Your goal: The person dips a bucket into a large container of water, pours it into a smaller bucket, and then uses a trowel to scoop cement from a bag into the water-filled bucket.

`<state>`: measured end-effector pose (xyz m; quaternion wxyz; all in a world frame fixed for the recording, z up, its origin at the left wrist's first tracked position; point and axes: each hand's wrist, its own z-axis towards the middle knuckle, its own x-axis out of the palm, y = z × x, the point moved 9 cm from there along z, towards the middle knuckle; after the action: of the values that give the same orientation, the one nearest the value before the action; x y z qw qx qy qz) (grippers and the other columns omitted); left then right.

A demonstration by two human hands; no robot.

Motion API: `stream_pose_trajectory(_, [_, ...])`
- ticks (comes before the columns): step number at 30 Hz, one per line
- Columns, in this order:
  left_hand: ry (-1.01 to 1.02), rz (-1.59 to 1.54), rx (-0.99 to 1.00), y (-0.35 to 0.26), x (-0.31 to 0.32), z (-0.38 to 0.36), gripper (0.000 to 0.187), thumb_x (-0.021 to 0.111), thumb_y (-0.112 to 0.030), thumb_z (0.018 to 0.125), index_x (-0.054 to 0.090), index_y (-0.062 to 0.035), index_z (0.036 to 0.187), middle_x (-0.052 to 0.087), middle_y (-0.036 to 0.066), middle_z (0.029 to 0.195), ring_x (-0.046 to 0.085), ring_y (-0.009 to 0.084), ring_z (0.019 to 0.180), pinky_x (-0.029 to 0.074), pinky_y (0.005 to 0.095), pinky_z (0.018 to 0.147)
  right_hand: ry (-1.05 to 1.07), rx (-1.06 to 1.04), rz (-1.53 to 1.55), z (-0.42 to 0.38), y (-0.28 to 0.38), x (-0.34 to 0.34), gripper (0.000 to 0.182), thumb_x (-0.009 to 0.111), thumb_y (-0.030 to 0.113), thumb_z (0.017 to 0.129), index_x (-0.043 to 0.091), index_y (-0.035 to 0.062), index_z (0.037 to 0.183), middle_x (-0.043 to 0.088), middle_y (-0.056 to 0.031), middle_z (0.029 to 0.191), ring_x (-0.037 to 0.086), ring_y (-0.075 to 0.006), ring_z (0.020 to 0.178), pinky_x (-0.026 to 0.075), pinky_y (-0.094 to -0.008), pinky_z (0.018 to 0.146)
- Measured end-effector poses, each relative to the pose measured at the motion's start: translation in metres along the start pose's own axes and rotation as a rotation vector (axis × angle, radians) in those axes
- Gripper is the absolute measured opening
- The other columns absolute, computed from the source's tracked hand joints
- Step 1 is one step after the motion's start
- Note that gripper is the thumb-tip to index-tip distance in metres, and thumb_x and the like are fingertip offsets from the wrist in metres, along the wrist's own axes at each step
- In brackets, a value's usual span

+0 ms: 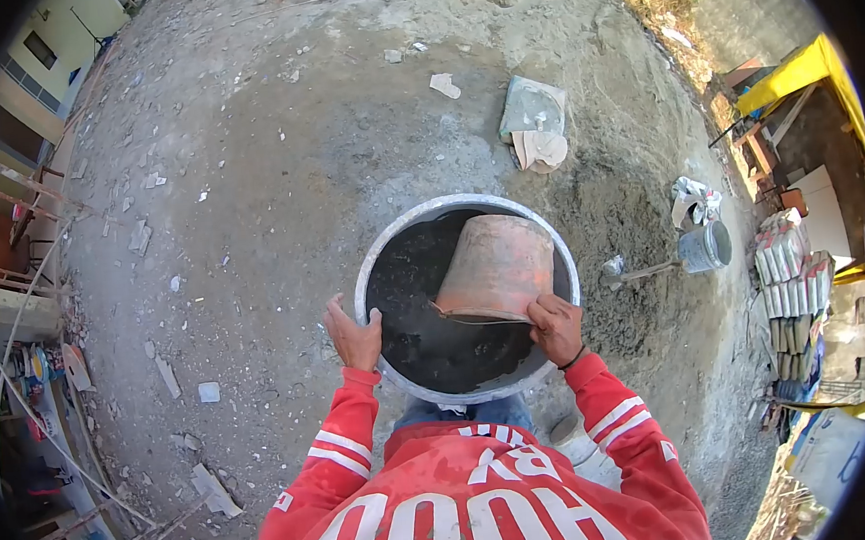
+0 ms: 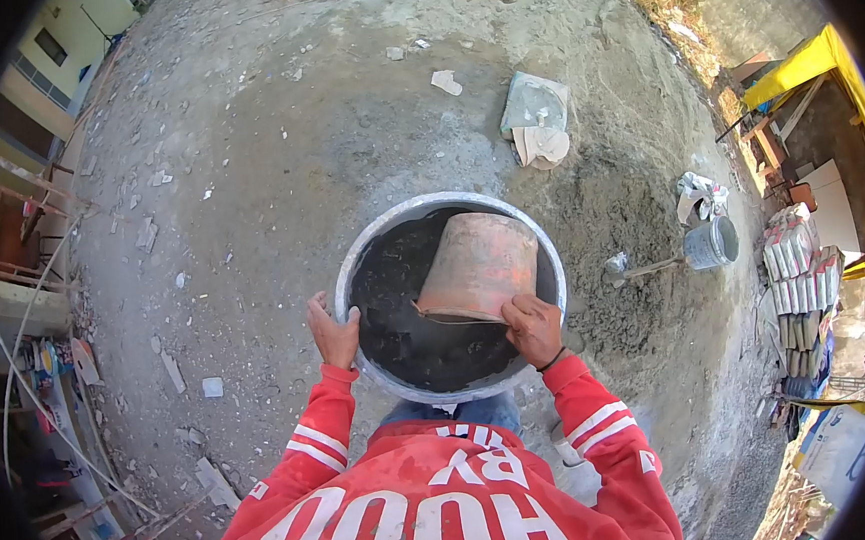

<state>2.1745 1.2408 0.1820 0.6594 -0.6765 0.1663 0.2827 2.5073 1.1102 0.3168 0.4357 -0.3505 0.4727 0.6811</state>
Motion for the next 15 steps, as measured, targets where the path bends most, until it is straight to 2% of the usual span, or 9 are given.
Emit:
stream_pose_trajectory(3, [-0.008, 0.074, -0.043, 0.022, 0.006, -0.045, 0.064, 0.078, -0.018, 0.075, 0.048, 0.0011, 0.128, 0.054, 0.025, 0.124, 0.049, 0.0422, 0.120, 0.038, 0.0487, 0.105, -0.066, -0.039, -0.006, 0.002, 0.022, -0.049, 0.030, 0.066, 0.001, 0.055, 0.045, 0.0072, 0.075, 0.044, -0.0101, 0.071, 0.056, -0.0309, 0.067, 0.044, -0.0422, 0.056])
stream_pose_trajectory(5, [-0.032, 0.113, -0.061, 0.027, 0.008, -0.071, 0.063, 0.078, -0.019, 0.076, 0.048, 0.0007, 0.128, 0.054, 0.025, 0.124, 0.049, 0.0426, 0.119, 0.039, 0.0493, 0.104, -0.210, -0.066, 0.013, 0.008, 0.037, -0.101, 0.028, 0.064, -0.001, 0.054, 0.042, 0.0053, 0.070, 0.039, -0.0114, 0.068, 0.050, -0.0317, 0.062, 0.039, -0.0418, 0.053])
stream_pose_trajectory(8, [-0.190, 0.105, -0.125, 0.019, 0.002, -0.082, 0.058, 0.075, -0.017, 0.078, 0.049, -0.0046, 0.129, 0.053, 0.025, 0.121, 0.052, 0.0434, 0.114, 0.042, 0.0505, 0.097, -0.505, -0.126, -0.085, 0.013, 0.050, -0.194, 0.026, 0.061, -0.004, 0.054, 0.040, 0.0033, 0.067, 0.032, -0.0112, 0.065, 0.041, -0.0312, 0.055, 0.031, -0.0398, 0.050])
stream_pose_trajectory(9, [-0.198, 0.104, -0.148, 0.019, 0.002, -0.087, 0.058, 0.075, -0.017, 0.078, 0.049, -0.0046, 0.129, 0.053, 0.025, 0.121, 0.052, 0.0434, 0.114, 0.042, 0.0505, 0.097, -0.619, -0.163, -0.134, 0.017, 0.062, -0.232, 0.028, 0.061, -0.012, 0.064, 0.036, 0.0015, 0.067, 0.027, -0.0110, 0.064, 0.033, -0.0270, 0.052, 0.025, -0.0362, 0.049])
stream_pose_trajectory(10, [-0.204, 0.136, -0.166, 0.017, 0.001, -0.090, 0.056, 0.074, -0.015, 0.078, 0.050, -0.0051, 0.128, 0.053, 0.024, 0.120, 0.053, 0.0428, 0.113, 0.043, 0.0501, 0.096, -0.768, -0.211, -0.243, 0.017, 0.070, -0.270, 0.024, 0.059, -0.011, 0.058, 0.041, 0.0011, 0.068, 0.029, -0.0103, 0.063, 0.035, -0.0260, 0.052, 0.026, -0.0370, 0.049])
stream_pose_trajectory(11, [-0.211, 0.170, -0.179, 0.015, 0.000, -0.090, 0.055, 0.074, -0.014, 0.077, 0.052, -0.0056, 0.127, 0.053, 0.023, 0.119, 0.054, 0.0423, 0.113, 0.044, 0.0498, 0.095, -0.934, -0.270, -0.325, 0.017, 0.083, -0.308, 0.022, 0.060, -0.013, 0.063, 0.043, 0.0006, 0.067, 0.033, -0.0093, 0.062, 0.035, -0.0222, 0.051, 0.025, -0.0351, 0.049])
stream_pose_trajectory(12, [-0.224, 0.175, -0.191, 0.016, 0.001, -0.089, 0.055, 0.074, -0.014, 0.077, 0.052, -0.0056, 0.127, 0.053, 0.023, 0.119, 0.054, 0.0423, 0.113, 0.044, 0.0498, 0.095, -1.057, -0.442, -0.345, 0.021, 0.101, -0.343, 0.017, 0.060, -0.012, 0.071, 0.049, -0.0002, 0.068, 0.041, -0.0073, 0.061, 0.039, -0.0194, 0.051, 0.029, -0.0324, 0.049])
stream_pose_trajectory(13, [-0.259, 0.206, -0.147, 0.013, 0.000, -0.088, 0.052, 0.073, -0.012, 0.077, 0.055, -0.0061, 0.125, 0.053, 0.022, 0.118, 0.054, 0.0415, 0.112, 0.045, 0.0495, 0.094, -1.131, -0.305, -0.481, 0.023, 0.092, -0.374, 0.013, 0.065, -0.007, 0.079, 0.056, -0.0001, 0.072, 0.052, -0.0069, 0.067, 0.046, -0.0176, 0.056, 0.035, -0.0301, 0.052])
stream_pose_trajectory(15, [-0.288, 0.253, -0.119, 0.014, -0.002, -0.096, 0.049, 0.072, -0.011, 0.076, 0.057, -0.0066, 0.122, 0.053, 0.021, 0.118, 0.055, 0.0408, 0.112, 0.046, 0.0492, 0.093, -1.133, -0.341, -0.429, 0.043, 0.071, -0.383, 0.012, 0.067, -0.005, 0.080, 0.058, 0.0011, 0.075, 0.054, -0.0069, 0.070, 0.048, -0.0174, 0.059, 0.037, -0.0298, 0.054])
